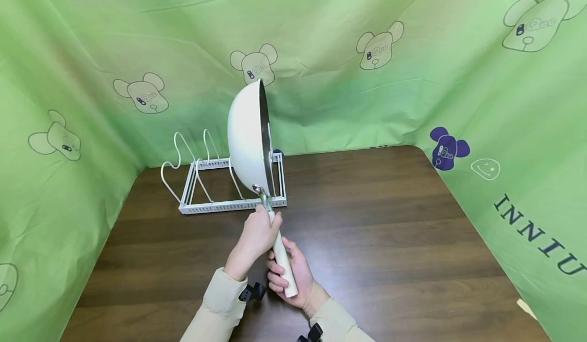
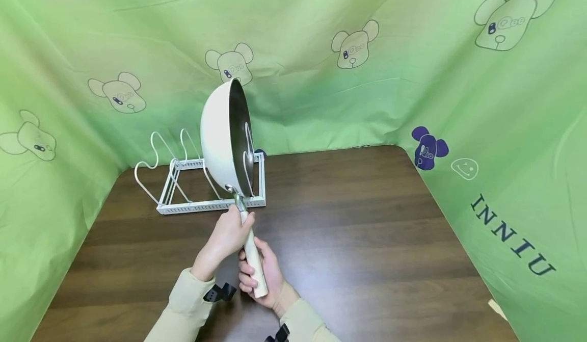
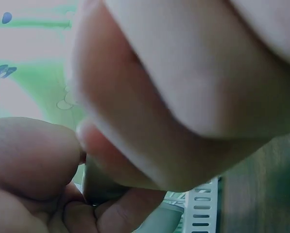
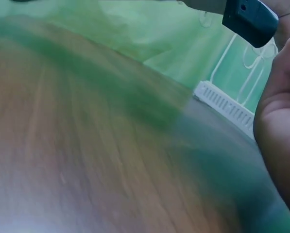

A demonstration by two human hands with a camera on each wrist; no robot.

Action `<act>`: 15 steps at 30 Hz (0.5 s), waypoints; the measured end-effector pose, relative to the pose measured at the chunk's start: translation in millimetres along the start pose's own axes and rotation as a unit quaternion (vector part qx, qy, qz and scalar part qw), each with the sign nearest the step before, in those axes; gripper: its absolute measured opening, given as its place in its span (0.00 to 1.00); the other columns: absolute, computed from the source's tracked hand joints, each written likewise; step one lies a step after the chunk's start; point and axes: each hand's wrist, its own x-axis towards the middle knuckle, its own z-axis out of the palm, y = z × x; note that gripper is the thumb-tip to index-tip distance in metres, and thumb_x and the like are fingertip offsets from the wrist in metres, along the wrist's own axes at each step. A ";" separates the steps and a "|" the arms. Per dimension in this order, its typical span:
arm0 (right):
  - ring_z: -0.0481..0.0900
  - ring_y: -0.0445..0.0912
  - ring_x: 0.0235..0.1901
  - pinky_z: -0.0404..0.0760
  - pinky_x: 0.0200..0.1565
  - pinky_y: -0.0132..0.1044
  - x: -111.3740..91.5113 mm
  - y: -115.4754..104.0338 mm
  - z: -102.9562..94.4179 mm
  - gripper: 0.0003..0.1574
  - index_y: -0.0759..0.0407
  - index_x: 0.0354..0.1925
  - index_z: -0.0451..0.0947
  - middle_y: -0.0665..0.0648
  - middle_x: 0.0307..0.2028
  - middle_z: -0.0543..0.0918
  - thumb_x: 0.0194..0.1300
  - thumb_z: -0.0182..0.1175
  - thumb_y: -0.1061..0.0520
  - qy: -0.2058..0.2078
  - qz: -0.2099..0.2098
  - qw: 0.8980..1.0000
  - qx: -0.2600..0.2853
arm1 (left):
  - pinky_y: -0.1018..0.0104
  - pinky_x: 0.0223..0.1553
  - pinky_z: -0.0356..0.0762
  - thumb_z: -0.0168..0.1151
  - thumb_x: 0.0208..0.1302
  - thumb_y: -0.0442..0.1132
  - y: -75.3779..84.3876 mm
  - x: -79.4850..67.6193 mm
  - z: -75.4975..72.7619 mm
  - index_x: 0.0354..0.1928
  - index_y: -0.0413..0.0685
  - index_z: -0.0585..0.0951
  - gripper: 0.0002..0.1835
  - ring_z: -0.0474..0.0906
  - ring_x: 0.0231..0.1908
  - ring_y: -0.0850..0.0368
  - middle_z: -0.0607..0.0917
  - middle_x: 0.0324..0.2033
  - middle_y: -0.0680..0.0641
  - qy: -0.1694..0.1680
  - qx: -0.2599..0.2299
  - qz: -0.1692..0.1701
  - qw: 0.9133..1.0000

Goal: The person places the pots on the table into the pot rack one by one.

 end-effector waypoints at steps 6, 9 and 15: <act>0.66 0.38 0.11 0.69 0.18 0.30 -3.3 -4.7 0.1 0.28 0.54 0.37 0.69 0.46 0.19 0.69 0.70 0.33 0.36 0.092 0.018 0.991 -0.091 | 0.56 0.22 0.74 0.59 0.64 0.48 -4.9 -5.2 3.4 0.33 0.39 0.69 0.18 0.76 0.21 0.47 0.75 0.20 0.43 -0.024 0.021 -0.012 0.999; 0.66 0.39 0.12 0.69 0.19 0.32 -4.9 -8.1 0.0 0.27 0.56 0.36 0.68 0.48 0.20 0.69 0.70 0.31 0.39 0.117 0.021 0.983 -0.140 | 0.58 0.22 0.73 0.59 0.63 0.52 -7.5 -7.8 4.8 0.34 0.41 0.69 0.20 0.75 0.21 0.48 0.75 0.20 0.45 -0.039 0.032 -0.028 0.998; 0.68 0.39 0.13 0.71 0.20 0.31 -3.8 -11.2 0.5 0.30 0.58 0.32 0.67 0.51 0.21 0.71 0.72 0.34 0.37 0.167 0.021 0.966 -0.194 | 0.56 0.22 0.70 0.58 0.63 0.59 -11.0 -9.7 9.4 0.36 0.44 0.71 0.23 0.76 0.23 0.47 0.76 0.22 0.46 -0.029 0.036 -0.036 0.998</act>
